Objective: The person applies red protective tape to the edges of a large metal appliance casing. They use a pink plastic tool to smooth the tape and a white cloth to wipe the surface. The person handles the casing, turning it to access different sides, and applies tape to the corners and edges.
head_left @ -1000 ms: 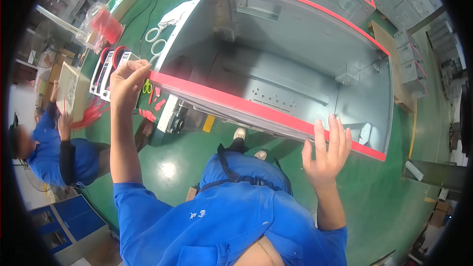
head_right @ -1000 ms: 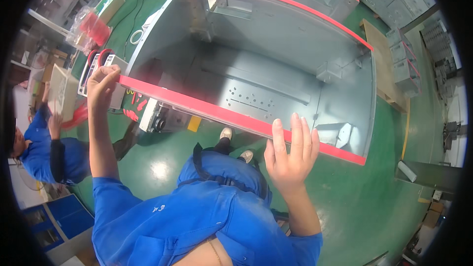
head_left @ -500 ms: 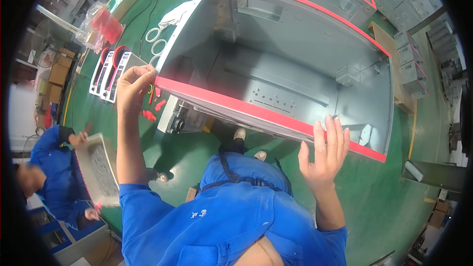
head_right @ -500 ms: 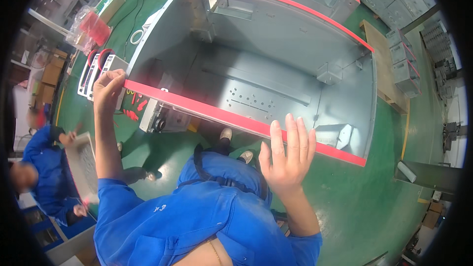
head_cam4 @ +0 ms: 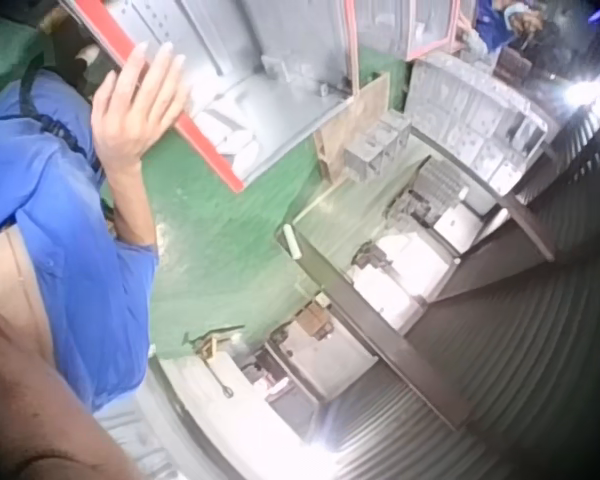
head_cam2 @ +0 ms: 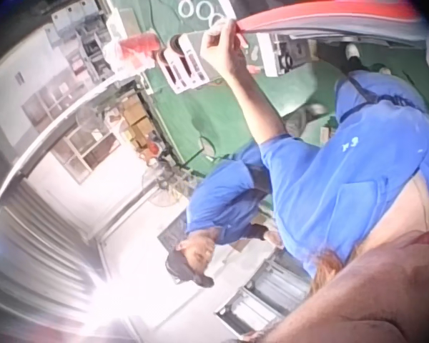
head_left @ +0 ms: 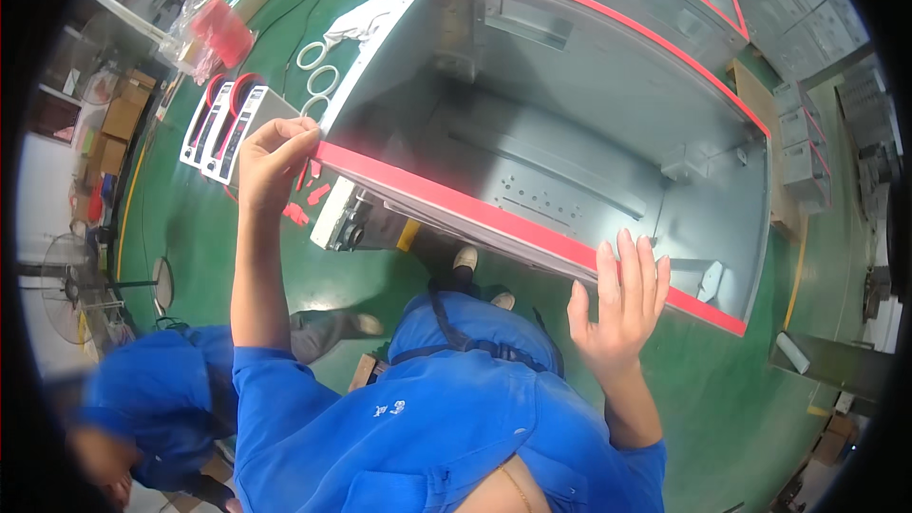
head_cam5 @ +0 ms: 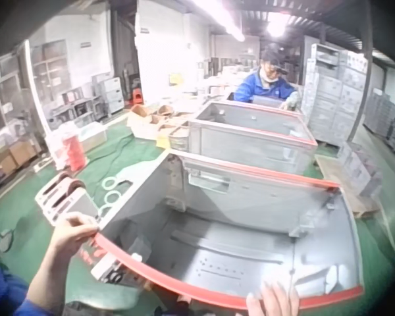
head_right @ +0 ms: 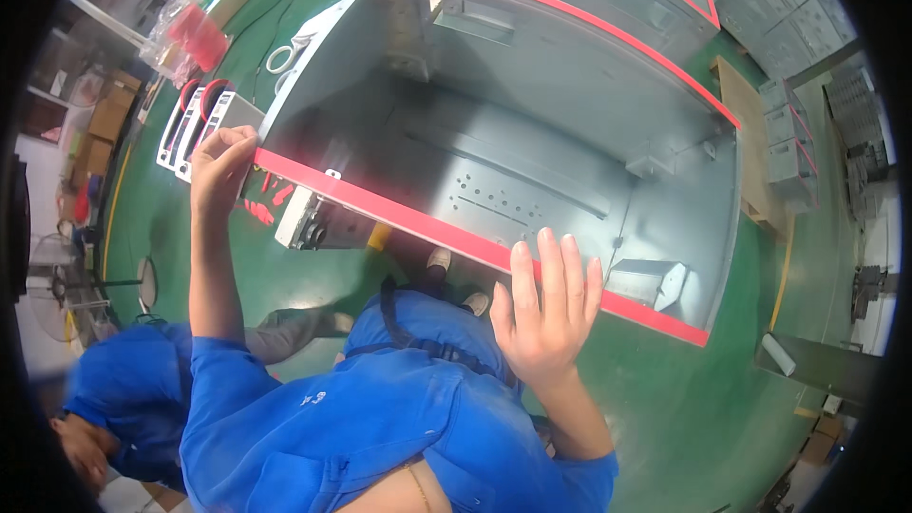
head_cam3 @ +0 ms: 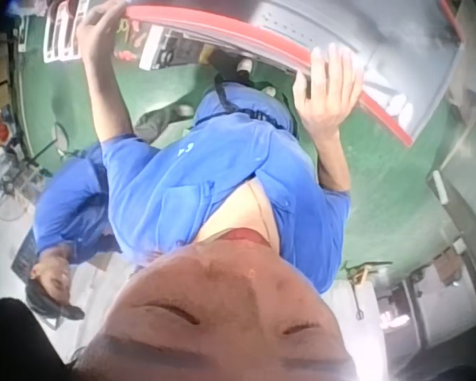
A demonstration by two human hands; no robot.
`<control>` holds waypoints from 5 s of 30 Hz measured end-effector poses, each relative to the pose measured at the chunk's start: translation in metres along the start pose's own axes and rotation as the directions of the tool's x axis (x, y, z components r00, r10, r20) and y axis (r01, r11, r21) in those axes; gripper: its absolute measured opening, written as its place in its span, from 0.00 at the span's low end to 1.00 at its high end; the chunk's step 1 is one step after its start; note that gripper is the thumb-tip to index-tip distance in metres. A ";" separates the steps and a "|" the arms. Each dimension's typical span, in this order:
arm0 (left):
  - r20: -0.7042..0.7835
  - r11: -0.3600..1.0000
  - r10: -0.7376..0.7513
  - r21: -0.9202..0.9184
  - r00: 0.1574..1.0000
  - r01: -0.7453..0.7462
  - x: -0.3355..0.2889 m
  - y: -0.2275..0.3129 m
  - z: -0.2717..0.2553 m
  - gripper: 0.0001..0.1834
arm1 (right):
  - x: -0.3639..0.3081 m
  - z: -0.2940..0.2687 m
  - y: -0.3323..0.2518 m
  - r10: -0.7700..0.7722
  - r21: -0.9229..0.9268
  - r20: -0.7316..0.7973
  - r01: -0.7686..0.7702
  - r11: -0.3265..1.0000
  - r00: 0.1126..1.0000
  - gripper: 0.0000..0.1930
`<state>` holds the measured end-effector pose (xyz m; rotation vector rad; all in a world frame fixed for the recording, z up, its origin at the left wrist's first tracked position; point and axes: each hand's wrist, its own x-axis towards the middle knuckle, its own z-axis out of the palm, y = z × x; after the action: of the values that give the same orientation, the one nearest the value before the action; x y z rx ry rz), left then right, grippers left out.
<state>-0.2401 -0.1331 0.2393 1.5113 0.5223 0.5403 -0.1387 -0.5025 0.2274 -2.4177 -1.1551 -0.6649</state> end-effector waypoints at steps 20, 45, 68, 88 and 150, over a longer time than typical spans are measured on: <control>-0.082 0.998 -0.002 0.060 0.997 0.007 -0.005 0.008 0.009 0.04 | -0.004 0.007 -0.006 -0.062 -0.152 0.053 0.070 0.986 0.997 0.19; -0.032 1.000 0.010 -0.029 0.999 -0.011 -0.006 0.008 0.007 0.05 | 0.050 0.032 -0.066 -0.313 -0.020 0.147 0.320 0.947 0.938 0.20; -0.045 1.000 -0.028 -0.011 0.999 0.028 -0.008 0.011 0.008 0.06 | 0.048 0.031 -0.066 -0.310 -0.004 0.161 0.315 0.949 0.937 0.24; 0.021 0.959 -0.093 -0.265 0.995 0.095 0.017 -0.029 -0.033 0.16 | 0.057 0.046 -0.093 -0.153 -0.110 0.082 0.161 0.981 0.985 0.22; 0.521 0.633 0.706 -0.160 0.480 -0.757 -0.080 -0.027 0.108 0.14 | -0.036 0.010 -0.032 0.398 0.093 -0.354 -0.392 0.915 0.846 0.17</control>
<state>-0.2338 -0.2671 0.2106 1.8618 -0.6327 0.7005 -0.1816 -0.5009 0.2032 -2.2799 -0.4865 -0.9087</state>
